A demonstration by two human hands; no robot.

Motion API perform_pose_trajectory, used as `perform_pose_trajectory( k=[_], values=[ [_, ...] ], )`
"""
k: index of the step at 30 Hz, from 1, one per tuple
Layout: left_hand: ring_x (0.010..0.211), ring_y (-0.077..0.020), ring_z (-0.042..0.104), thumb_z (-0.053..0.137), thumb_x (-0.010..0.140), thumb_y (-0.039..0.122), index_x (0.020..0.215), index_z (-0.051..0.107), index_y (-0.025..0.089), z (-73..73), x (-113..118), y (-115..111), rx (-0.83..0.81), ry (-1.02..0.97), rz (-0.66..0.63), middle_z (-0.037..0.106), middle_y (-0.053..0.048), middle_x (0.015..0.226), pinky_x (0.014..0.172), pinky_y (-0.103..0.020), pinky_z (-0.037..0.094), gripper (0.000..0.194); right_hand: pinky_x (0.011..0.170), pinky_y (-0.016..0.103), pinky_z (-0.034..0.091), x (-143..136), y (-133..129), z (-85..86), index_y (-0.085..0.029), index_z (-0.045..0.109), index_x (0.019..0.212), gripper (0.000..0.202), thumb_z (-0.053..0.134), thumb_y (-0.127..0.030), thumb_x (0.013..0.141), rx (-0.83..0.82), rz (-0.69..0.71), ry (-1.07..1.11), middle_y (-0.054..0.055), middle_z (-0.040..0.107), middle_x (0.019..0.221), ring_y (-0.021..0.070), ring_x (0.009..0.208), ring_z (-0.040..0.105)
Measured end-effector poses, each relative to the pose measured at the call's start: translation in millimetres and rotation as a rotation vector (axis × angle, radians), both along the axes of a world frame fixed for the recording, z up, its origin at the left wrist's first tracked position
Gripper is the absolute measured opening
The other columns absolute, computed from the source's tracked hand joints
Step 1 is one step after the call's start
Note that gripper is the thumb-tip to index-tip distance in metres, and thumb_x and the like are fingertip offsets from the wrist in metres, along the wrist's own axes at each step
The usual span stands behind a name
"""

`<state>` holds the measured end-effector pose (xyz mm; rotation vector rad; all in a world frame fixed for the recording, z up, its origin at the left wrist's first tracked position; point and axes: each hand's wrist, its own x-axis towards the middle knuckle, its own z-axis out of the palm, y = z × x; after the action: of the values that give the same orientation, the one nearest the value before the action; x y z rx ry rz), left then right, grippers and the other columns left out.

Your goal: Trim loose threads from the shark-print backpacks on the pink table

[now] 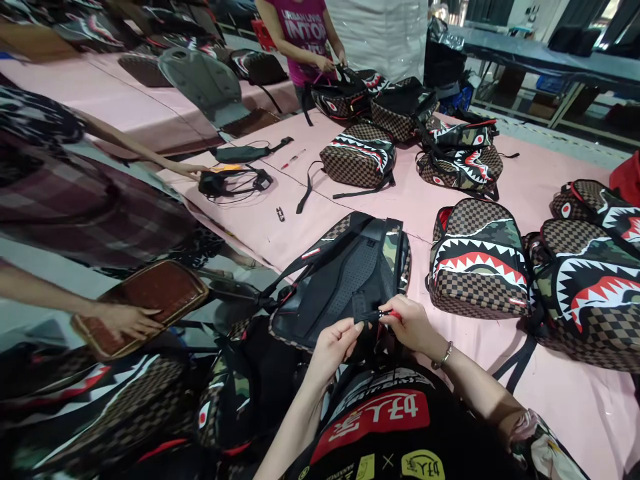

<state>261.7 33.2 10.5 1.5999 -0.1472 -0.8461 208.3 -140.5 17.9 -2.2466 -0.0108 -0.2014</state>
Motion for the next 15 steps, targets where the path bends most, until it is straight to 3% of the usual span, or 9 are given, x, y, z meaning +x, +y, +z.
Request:
perform_pose_trajectory(
  k=[6,11,15],
  values=[
    [0.036,-0.0037,0.024,0.059,0.069,0.051,0.082,0.059,0.010,2.8,-2,0,-0.073,0.100,0.049,0.033,0.006,0.040,0.037,-0.017,0.017,0.043,0.069,0.014,0.037,2,-1,-0.6,-0.017,0.061,0.085,0.025,0.043,-0.033,0.082,0.051,0.037,-0.009,0.002,0.058,0.080,0.0021,0.076,0.048],
    [0.060,-0.0094,0.048,0.067,0.065,0.040,0.079,0.057,0.011,3.3,-6,-2,-0.415,0.339,0.151,0.054,-0.004,0.071,0.053,-0.020,0.037,0.034,0.072,0.012,0.043,11,3,0.4,-0.015,0.056,0.095,0.032,0.048,-0.038,0.075,0.484,-0.191,0.126,0.003,0.056,0.089,0.0014,0.078,0.051],
    [0.060,-0.0093,0.046,0.067,0.065,0.042,0.067,0.050,0.010,-2.5,-22,-10,-0.569,0.441,-0.008,0.048,-0.004,0.068,0.055,-0.021,0.036,0.036,0.050,0.011,0.035,13,13,-3.8,-0.013,0.049,0.103,0.049,0.057,-0.044,0.066,0.831,-0.095,0.408,-0.002,0.048,0.067,-0.0014,0.054,0.041]
  ],
)
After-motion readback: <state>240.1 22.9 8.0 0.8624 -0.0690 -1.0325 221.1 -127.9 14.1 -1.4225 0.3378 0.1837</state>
